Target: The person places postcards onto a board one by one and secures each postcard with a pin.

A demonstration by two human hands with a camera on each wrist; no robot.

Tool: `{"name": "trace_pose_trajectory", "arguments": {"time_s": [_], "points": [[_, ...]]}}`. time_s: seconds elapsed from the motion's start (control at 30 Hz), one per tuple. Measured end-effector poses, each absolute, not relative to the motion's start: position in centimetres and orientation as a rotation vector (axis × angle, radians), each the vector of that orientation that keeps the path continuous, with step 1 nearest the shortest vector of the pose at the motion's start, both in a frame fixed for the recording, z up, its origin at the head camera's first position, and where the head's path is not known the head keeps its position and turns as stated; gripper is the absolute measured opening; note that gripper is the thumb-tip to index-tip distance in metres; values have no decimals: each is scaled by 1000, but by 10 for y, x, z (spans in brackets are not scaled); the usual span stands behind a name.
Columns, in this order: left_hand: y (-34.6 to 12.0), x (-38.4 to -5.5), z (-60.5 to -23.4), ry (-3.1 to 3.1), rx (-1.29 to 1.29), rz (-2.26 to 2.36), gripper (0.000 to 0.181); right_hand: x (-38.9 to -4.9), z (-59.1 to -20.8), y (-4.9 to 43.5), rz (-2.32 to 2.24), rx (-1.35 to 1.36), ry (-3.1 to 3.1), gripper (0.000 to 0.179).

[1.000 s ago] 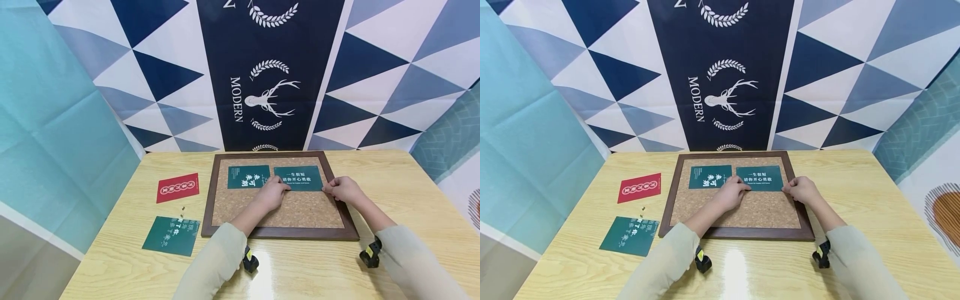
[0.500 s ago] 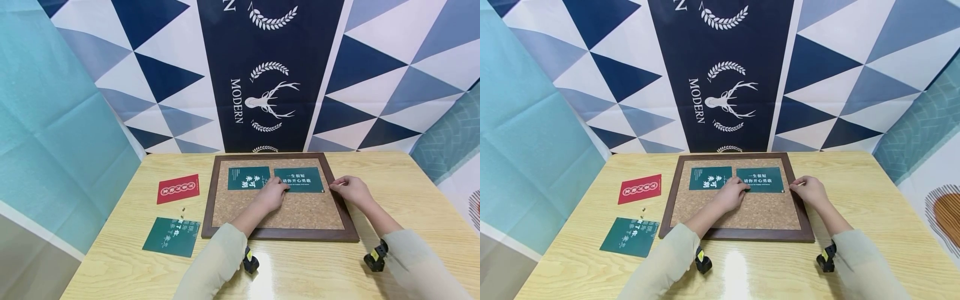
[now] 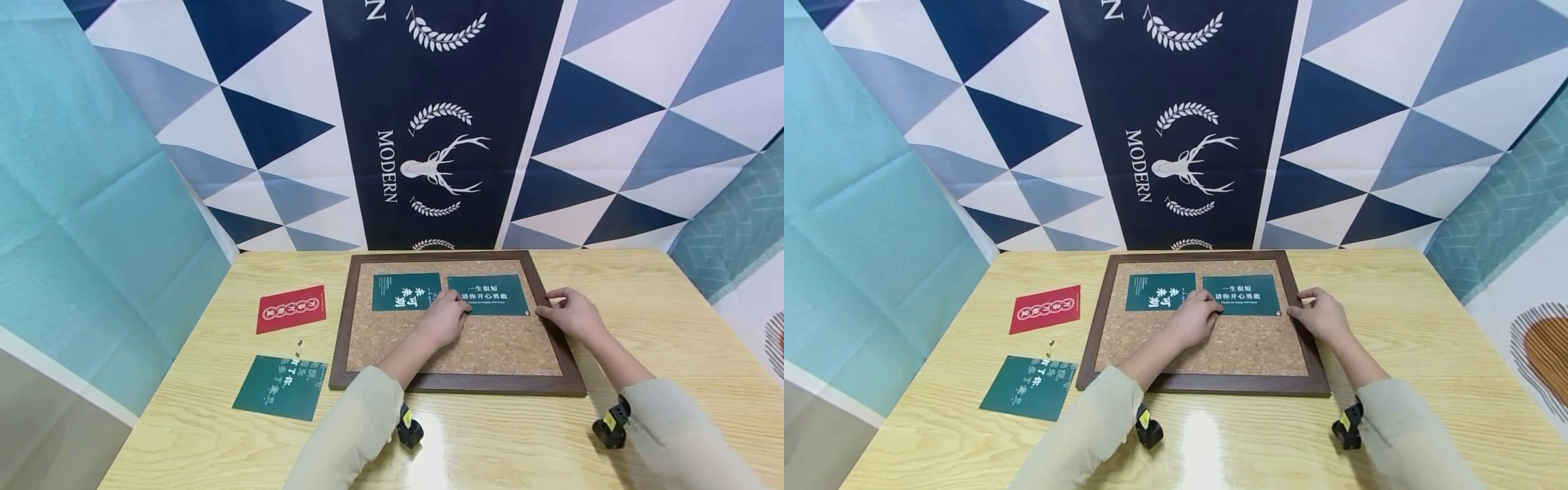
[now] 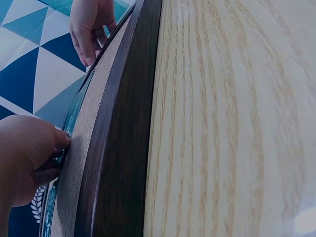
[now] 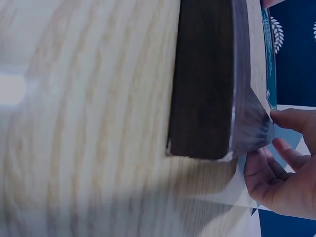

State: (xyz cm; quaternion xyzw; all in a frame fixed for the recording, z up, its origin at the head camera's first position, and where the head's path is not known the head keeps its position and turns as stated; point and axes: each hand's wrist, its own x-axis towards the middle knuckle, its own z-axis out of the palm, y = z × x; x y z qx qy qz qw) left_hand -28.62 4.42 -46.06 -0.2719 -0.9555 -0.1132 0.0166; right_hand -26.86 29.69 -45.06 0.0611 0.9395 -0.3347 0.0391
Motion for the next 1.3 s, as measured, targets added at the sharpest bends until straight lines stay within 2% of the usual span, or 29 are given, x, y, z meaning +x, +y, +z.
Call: {"name": "trace_pose_trajectory", "arguments": {"time_s": [1.3], "points": [[28, -281, -459, -2937, -798, -530, 26, -267, -453, 295, -1012, 201, 2862, 64]]}}
